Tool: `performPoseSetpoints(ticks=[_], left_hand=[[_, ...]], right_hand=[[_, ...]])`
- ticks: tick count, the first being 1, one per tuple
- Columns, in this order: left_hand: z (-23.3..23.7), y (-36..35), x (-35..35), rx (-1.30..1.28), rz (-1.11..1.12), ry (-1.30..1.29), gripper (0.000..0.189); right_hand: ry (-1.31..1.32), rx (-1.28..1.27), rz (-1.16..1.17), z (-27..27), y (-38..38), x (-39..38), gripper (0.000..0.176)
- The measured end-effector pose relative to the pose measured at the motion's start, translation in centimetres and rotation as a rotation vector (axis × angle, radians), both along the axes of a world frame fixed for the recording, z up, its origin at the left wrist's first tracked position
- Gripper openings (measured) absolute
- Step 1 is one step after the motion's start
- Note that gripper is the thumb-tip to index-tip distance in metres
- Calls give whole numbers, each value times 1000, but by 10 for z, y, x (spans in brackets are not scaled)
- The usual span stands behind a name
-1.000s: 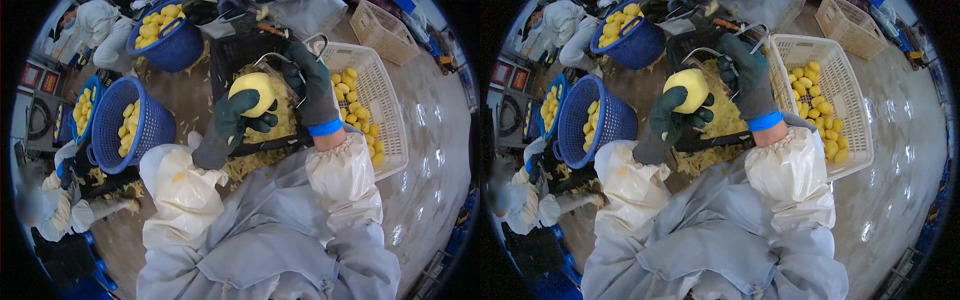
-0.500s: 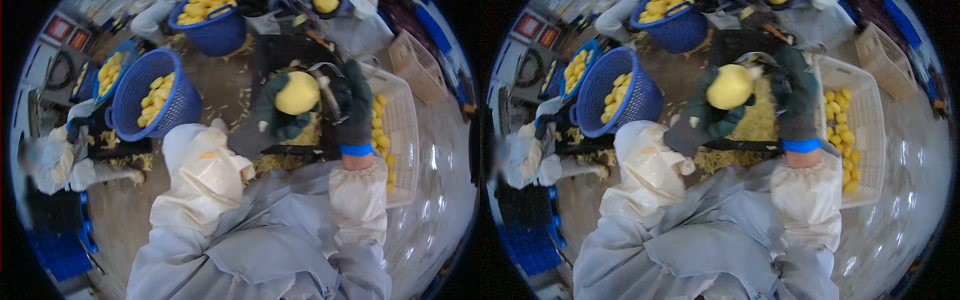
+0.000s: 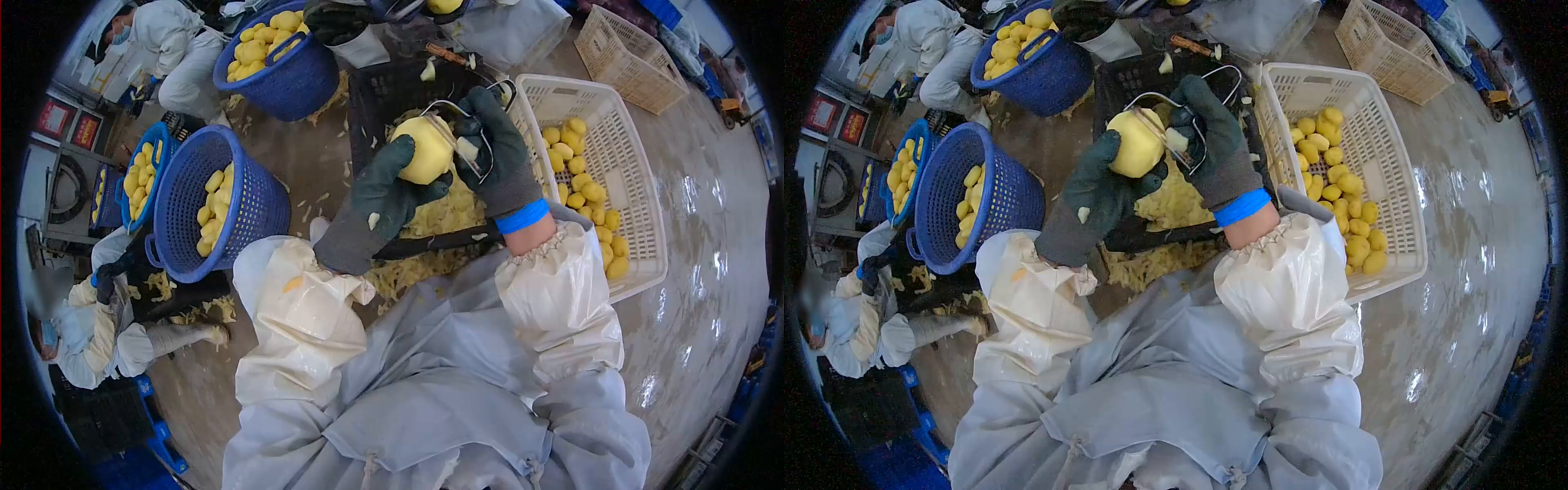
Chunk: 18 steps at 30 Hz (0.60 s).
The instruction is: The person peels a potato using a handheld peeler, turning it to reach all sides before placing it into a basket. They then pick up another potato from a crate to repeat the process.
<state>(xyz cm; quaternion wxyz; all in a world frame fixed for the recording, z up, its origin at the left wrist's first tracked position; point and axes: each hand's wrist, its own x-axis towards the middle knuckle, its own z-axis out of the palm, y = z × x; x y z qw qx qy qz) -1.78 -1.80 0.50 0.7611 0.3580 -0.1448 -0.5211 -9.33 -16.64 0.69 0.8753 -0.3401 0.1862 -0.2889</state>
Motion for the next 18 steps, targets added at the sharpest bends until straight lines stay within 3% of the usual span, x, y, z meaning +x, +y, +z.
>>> performPoseSetpoints(ticks=[3, 5, 7, 9, 10, 11, 13, 14, 16, 18], left_hand=[[-1, 0, -5, -23, 147, 36, 56], [-4, 1, -4, 63, 152, -277, 58], [-5, 3, -2, 58, 145, -334, 60], [-1, 5, -1, 111, 63, -518, 60], [-9, 4, 3, 83, 41, -544, 66], [-10, 5, 4, 83, 42, -542, 66], [-10, 7, 5, 243, 24, -445, 59], [-12, 7, 6, 244, 24, -445, 59], [-18, 7, 6, 132, 32, -367, 51], [-12, 7, 0, 92, 17, -235, 51]], right_hand=[[26, 77, 152, -2, 4, 0, 19], [33, 1, 139, -8, 3, 0, 19], [3, -127, 25, -9, 5, 2, 18], [31, -281, 46, -10, 2, -4, 19], [59, -434, 64, -11, 0, -7, 20], [61, -434, 65, -10, 2, -5, 20], [44, -301, -48, -6, 6, -1, 17], [44, -300, -49, -2, 5, -2, 17], [-53, 54, 87, 6, 2, -5, 15], [-42, 61, 58, 14, 4, -5, 15]])
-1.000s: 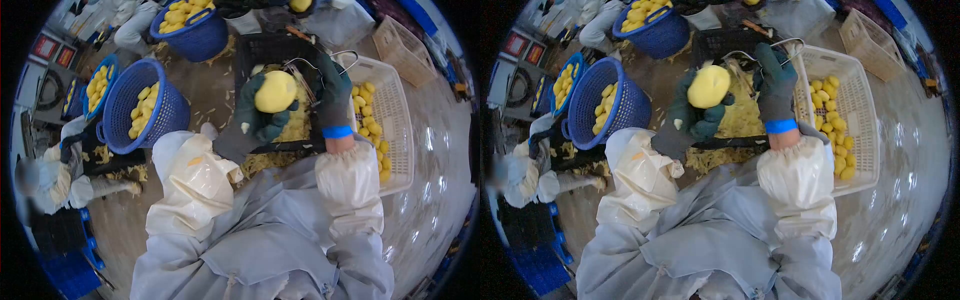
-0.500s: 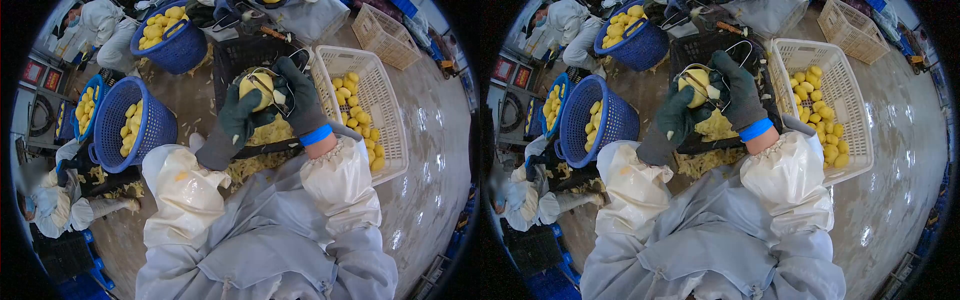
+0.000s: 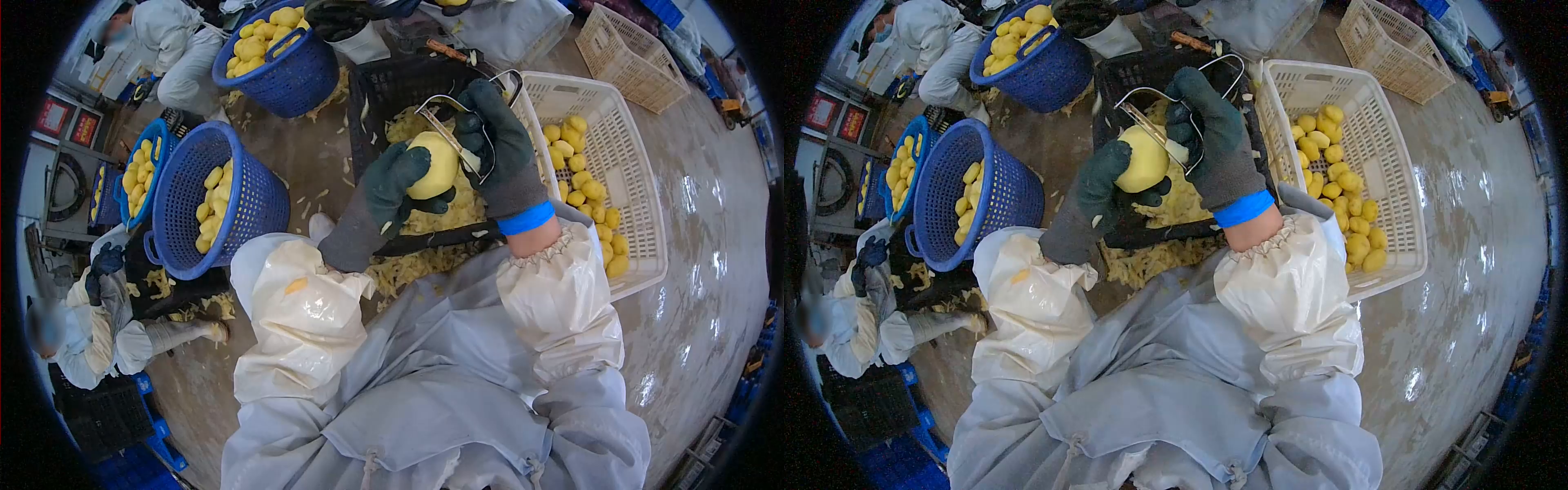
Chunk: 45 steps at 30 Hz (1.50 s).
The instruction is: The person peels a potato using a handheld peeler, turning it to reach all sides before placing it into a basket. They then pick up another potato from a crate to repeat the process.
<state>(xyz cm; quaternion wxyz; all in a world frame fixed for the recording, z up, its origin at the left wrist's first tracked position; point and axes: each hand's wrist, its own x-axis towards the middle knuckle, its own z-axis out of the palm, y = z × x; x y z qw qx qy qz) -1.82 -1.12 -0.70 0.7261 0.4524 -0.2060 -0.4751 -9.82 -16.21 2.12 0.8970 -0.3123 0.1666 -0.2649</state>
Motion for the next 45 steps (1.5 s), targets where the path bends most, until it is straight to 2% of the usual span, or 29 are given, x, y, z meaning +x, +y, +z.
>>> performPoseSetpoints(ticks=[2, 4, 5, 7, 8, 9, 11, 12, 13, 15, 17, 20, 22, 23, 25, 26, 28, 29, 31, 32, 33, 34, 37, 38, 39, 40, 41, 43, 45], left_hand=[[0, 0, -1, -38, -13, 130, 51], [-6, 2, 2, 66, -21, 115, 60], [-6, 2, 2, 68, -22, 116, 60], [-3, 1, 3, -42, -73, 281, 54], [0, 1, 4, -43, -75, 275, 54], [2, 1, 4, -2, -52, 226, 56], [4, 3, 0, 43, -13, 190, 58], [6, 0, -2, 71, -22, 241, 58], [7, -1, -2, 99, -16, 284, 59], [9, 0, -6, 13, -20, 151, 61], [11, 1, -4, -46, -34, 259, 62], [9, 10, 8, -112, 4, 400, 58], [9, 14, 22, -178, 84, 456, 56], [7, 16, 31, -210, 139, 473, 55], [7, 22, 49, -247, 236, 479, 53], [6, 24, 56, -259, 280, 477, 52], [5, 25, 67, -284, 347, 462, 51], [8, 26, 74, -300, 376, 449, 50], [6, 31, 76, -305, 417, 422, 48], [4, 38, 76, -290, 430, 411, 47], [1, 39, 72, -289, 440, 392, 46], [-2, 37, 69, -259, 435, 370, 45], [-11, 24, 62, -177, 397, 324, 42], [-13, 21, 60, -154, 391, 304, 41], [-13, 19, 57, -135, 379, 280, 40], [-12, 17, 54, -121, 375, 260, 39], [0, 18, 49, -106, 331, 230, 34], [13, 18, 33, 47, 340, 94, 36], [-4, 26, 44, 12, 257, 131, 36]], right_hand=[[10, 9, -29, 4, -1, -1, 15], [172, -292, 26, 5, -8, -7, 16], [174, -290, 25, -1, -13, -4, 16], [152, -352, -356, -15, -26, 8, 19], [151, -182, -296, -1, -23, 2, 22], [150, -186, -291, 10, -18, -4, 22], [200, -445, -31, 19, -7, -15, 23], [185, -707, -104, 3, -8, -14, 21], [169, -701, -75, -17, -22, -13, 21], [257, -1929, -672, -51, -58, 3, 23], [120, -621, -258, -42, -44, 1, 27], [201, -706, -186, -28, -30, -8, 32], [362, -925, -238, -25, -26, -7, 34], [357, -927, -237, -27, -28, -6, 34], [316, -1381, -355, -34, -34, -7, 35], [317, -1380, -356, -35, -34, -6, 35], [205, -646, -98, -35, -33, -4, 35], [203, -650, -98, -38, -34, -2, 35], [381, -1194, -143, -49, -39, -1, 35], [290, -1416, -264, -36, -20, -1, 35], [251, -1335, -224, -35, -21, -2, 38], [247, -1407, -298, -40, -27, 0, 35], [72, -889, -204, -21, -23, -2, 29], [-115, -807, -354, -31, -25, 6, 26], [-171, -887, -526, -7, -27, 6, 20], [-133, -541, -380, 21, -24, -12, 19], [-41, -862, -632, 22, -38, -14, 21], [-115, -567, -483, 54, -69, -41, 18], [-167, -825, -786, 58, -104, -79, 20]])
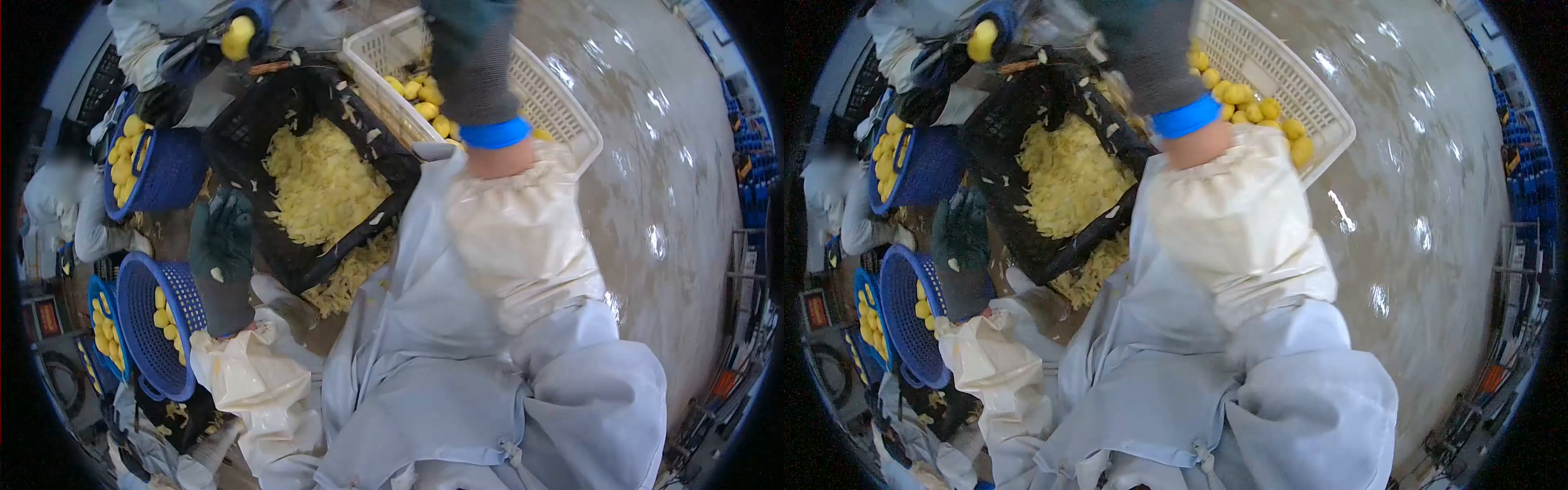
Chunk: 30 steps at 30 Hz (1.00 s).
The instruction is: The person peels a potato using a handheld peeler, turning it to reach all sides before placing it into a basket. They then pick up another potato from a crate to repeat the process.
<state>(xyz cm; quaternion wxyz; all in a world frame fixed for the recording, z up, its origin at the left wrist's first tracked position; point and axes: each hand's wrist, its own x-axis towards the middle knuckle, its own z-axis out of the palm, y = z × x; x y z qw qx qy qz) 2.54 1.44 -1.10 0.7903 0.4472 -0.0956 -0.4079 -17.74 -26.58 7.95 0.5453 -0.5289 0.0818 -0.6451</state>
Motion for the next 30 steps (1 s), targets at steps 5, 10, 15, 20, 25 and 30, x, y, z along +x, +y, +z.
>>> performPoseSetpoints(ticks=[5, 10, 15, 20, 25, 30], left_hand=[[-4, -6, -24, 164, -100, -557, 37], [-19, -14, -11, 71, -195, -184, 35], [-13, -35, -27, 236, -228, -321, 36], [-16, -43, -23, 244, -207, -203, 35], [-32, -41, -1, 273, -231, 25, 39], [-25, -44, -24, 312, -327, -386, 66]], right_hand=[[575, -348, -341, -38, -81, -127, 25], [982, 353, -343, -153, -149, -210, 23], [1770, 300, -339, -239, -165, -239, 50], [2303, 246, -280, -291, -164, -238, 58], [2416, 105, -282, -339, -153, -255, 60], [2462, 159, -371, -339, -143, -246, 53]])
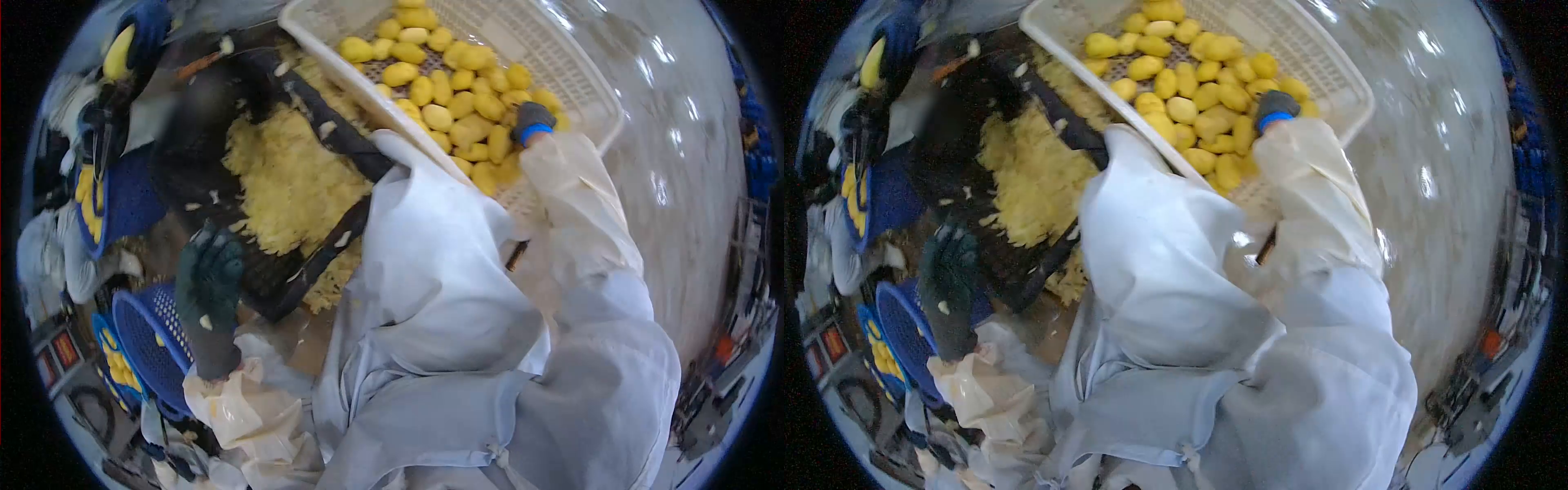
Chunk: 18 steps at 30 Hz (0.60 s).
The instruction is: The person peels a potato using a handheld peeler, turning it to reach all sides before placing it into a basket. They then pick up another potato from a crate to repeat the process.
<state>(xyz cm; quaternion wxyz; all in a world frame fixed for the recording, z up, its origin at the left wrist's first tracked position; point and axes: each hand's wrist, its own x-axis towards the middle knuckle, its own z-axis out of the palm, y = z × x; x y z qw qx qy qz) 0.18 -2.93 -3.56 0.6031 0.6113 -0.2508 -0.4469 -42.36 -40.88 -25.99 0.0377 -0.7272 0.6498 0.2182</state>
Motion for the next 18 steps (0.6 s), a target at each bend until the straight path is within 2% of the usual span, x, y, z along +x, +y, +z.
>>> performPoseSetpoints(ticks=[1, 2, 3, 4, 5, 6, 7, 8, 9, 10, 11, 18], left_hand=[[6, 1, 0, -15, -64, -38, 76], [-6, 4, 4, -109, -126, -6, 86], [-10, -3, 7, -198, -166, -5, 96], [-12, -1, 1, -302, -159, 26, 82], [-15, 1, 6, -224, -122, 152, 92], [-45, 6, 28, -148, -72, 336, 76], [-46, 1, 22, -147, 63, 451, 54], [-53, -9, 27, -169, 69, 589, 35], [-31, -16, 14, -121, 176, 516, 27], [-28, -20, 8, -98, 265, 412, 25], [-19, -19, 4, -135, 292, 428, 25], [-12, -12, 2, -188, 354, 486, 24]], right_hand=[[-40, -12, 2, -11, -5, -1, 47], [-74, -32, -8, -14, -7, -4, 35], [-135, -6, 111, -34, -18, -18, 36], [-51, -65, 294, -54, -15, -31, 45], [-337, -497, 1008, -37, 1, -31, 29], [-507, -343, 980, -42, 4, -36, 29], [-605, -209, 911, -48, 10, -24, 29], [-640, -84, 828, -57, 14, -9, 29], [-633, 31, 698, -60, 18, 1, 29], [-605, 114, 596, -62, 24, 16, 29], [-569, 177, 542, -62, 29, 24, 29], [-412, 290, 486, -51, 39, 35, 29]])
